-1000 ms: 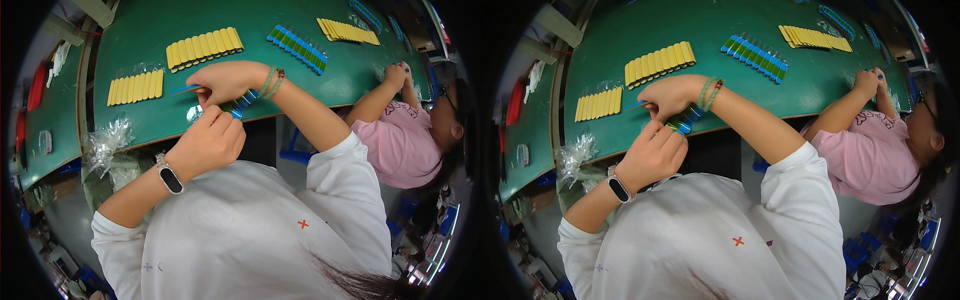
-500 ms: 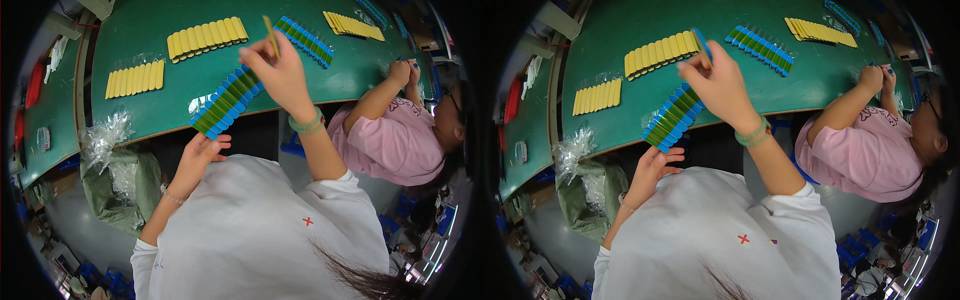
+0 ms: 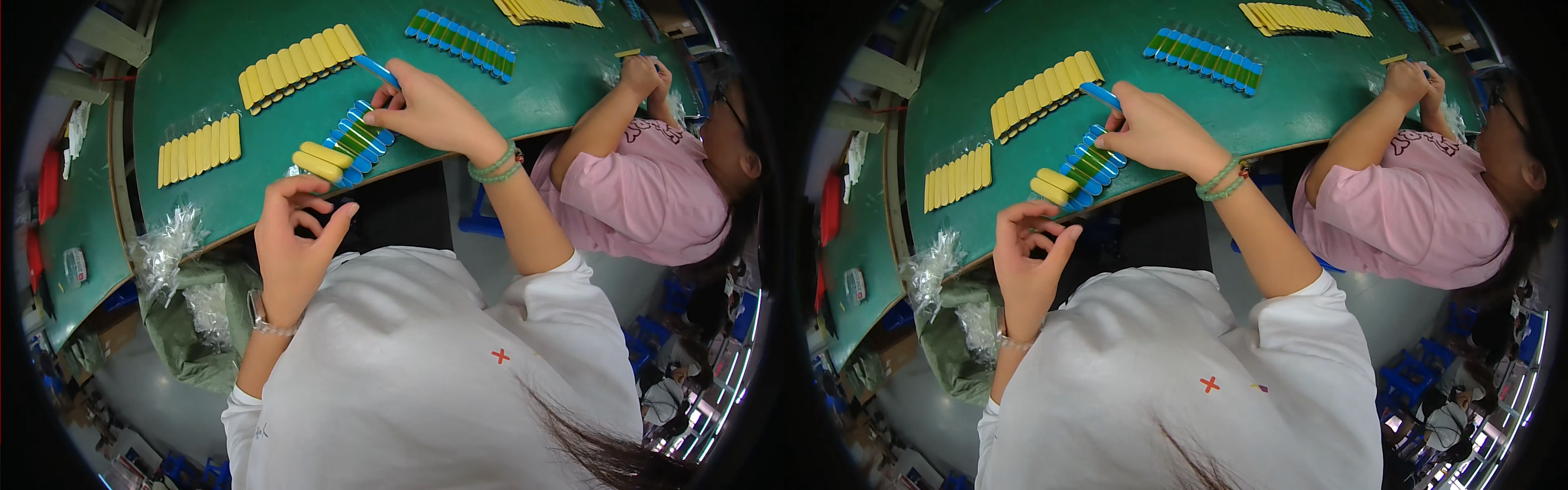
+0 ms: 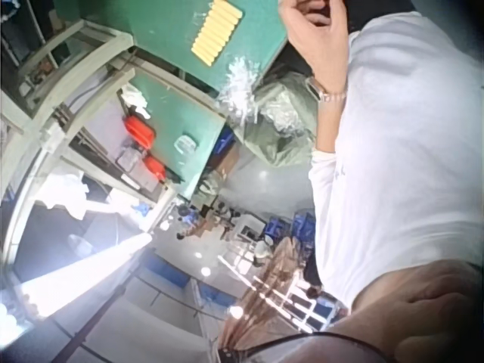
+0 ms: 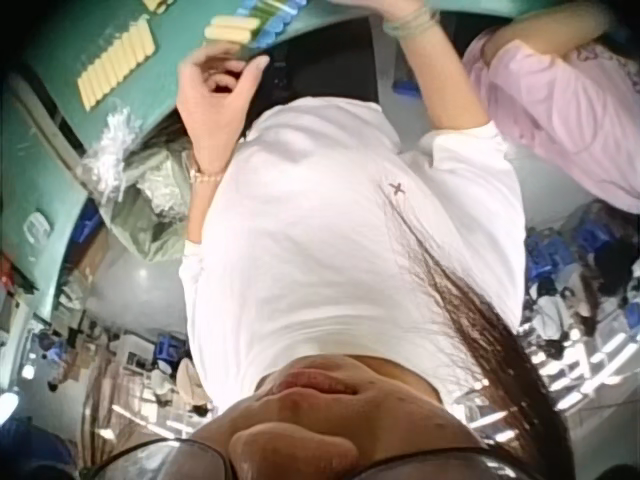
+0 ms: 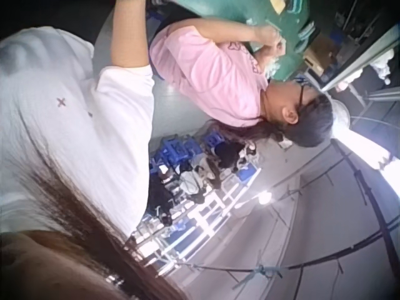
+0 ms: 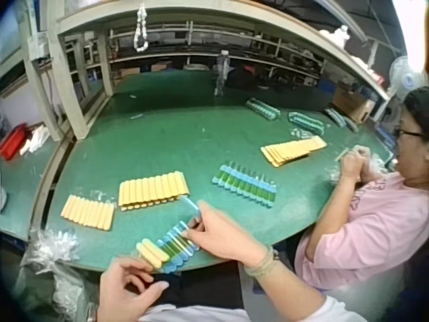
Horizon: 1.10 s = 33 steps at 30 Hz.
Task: The person places colored sticks into plastic film, folds and wraps the plastic around the sticks using a pointed tool and by hand, and stacks the wrapped packages on the table.
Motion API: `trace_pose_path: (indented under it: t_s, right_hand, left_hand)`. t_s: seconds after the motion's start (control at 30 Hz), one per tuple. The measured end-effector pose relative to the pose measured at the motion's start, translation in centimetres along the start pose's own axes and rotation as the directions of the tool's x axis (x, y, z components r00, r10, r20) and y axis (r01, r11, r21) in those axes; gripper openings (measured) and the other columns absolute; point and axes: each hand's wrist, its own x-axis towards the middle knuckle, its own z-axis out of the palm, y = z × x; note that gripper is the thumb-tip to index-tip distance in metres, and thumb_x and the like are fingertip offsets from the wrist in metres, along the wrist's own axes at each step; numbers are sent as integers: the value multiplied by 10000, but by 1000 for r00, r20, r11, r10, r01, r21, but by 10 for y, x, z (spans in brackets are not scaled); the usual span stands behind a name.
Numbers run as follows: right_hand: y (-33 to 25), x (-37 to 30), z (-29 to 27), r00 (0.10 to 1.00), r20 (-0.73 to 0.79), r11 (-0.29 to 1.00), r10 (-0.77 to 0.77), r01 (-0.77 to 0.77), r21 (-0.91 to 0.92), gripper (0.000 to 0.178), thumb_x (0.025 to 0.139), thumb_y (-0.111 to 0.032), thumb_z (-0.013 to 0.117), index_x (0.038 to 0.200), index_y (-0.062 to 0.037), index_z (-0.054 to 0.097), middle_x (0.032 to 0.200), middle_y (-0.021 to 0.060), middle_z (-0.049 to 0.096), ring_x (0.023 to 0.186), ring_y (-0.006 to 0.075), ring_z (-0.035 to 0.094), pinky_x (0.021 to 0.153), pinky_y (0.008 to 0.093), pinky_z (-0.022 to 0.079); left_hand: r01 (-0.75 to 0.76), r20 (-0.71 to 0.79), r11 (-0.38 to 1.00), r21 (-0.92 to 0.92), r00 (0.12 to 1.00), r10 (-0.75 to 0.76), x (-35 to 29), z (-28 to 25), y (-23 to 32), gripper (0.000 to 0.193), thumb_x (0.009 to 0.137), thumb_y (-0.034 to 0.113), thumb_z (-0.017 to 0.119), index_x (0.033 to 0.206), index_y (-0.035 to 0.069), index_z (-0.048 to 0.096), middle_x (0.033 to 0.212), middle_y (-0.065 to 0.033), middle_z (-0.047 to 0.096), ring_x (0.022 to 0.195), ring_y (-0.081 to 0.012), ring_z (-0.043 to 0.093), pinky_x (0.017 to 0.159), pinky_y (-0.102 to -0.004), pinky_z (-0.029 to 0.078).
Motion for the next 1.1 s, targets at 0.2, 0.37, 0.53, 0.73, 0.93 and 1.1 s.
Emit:
trace_pose_path:
  t_s: [0.2, 0.37, 0.53, 0.73, 0.93, 1.1]
  right_hand:
    - [19, -13, 12, 946, -130, 955, -295, 294, -32, 381, 822, -210, 758, 1000, 24, 517, 1034, 129, 681, 881, 211, 625, 772, 320, 507]
    - [21, -31, 18, 954, -287, 959, -84, 156, 238, 313, 815, -173, 730, 919, 40, 526, 971, 171, 695, 801, 259, 676, 730, 361, 540]
    - [1, -21, -2, 995, -94, 1000, -17, 16, -8, 293, 841, -173, 714, 951, 36, 540, 885, 134, 680, 765, 235, 659, 693, 346, 523]
    - [9, -15, -3, 986, -123, 944, -113, 68, -322, 312, 835, -209, 712, 876, 32, 519, 748, 138, 646, 690, 283, 656, 613, 373, 503]
    - [2, -25, -4, 990, -126, 995, 59, -69, -70, 322, 859, -214, 705, 842, 30, 496, 637, 126, 614, 565, 225, 664, 479, 334, 493]
    - [3, -18, -2, 983, -65, 979, 170, -161, 122, 319, 854, -215, 711, 870, 32, 510, 632, 110, 622, 530, 209, 649, 485, 317, 501]
  left_hand:
    - [-473, 213, 439, 764, 826, 521, 26, 25, 30, 611, 689, 213, 856, 1217, 80, 581, 1123, -89, 538, 1064, -269, 519, 873, -438, 400]
    - [-487, 450, 450, 749, 872, 195, 63, 27, 34, 470, 715, 231, 820, 1093, 58, 600, 1037, -96, 576, 988, -285, 588, 795, -414, 492]
    - [-640, 576, 368, 675, 768, 280, 83, 23, 36, 221, 803, 143, 714, 953, 30, 598, 856, -100, 595, 702, -287, 650, 617, -380, 545]
    - [-675, 654, -39, 737, 698, 293, 74, 39, 25, 127, 794, 63, 651, 894, 43, 576, 805, -84, 574, 662, -193, 653, 552, -319, 542]
    - [-681, 642, -19, 732, 680, 355, 72, 36, 16, 120, 806, 63, 646, 883, 56, 554, 807, -70, 558, 671, -200, 648, 566, -314, 537]
    - [-650, 581, 79, 756, 721, 377, 72, 34, 12, 183, 813, 138, 689, 906, 49, 559, 829, -67, 563, 706, -223, 640, 598, -336, 539]
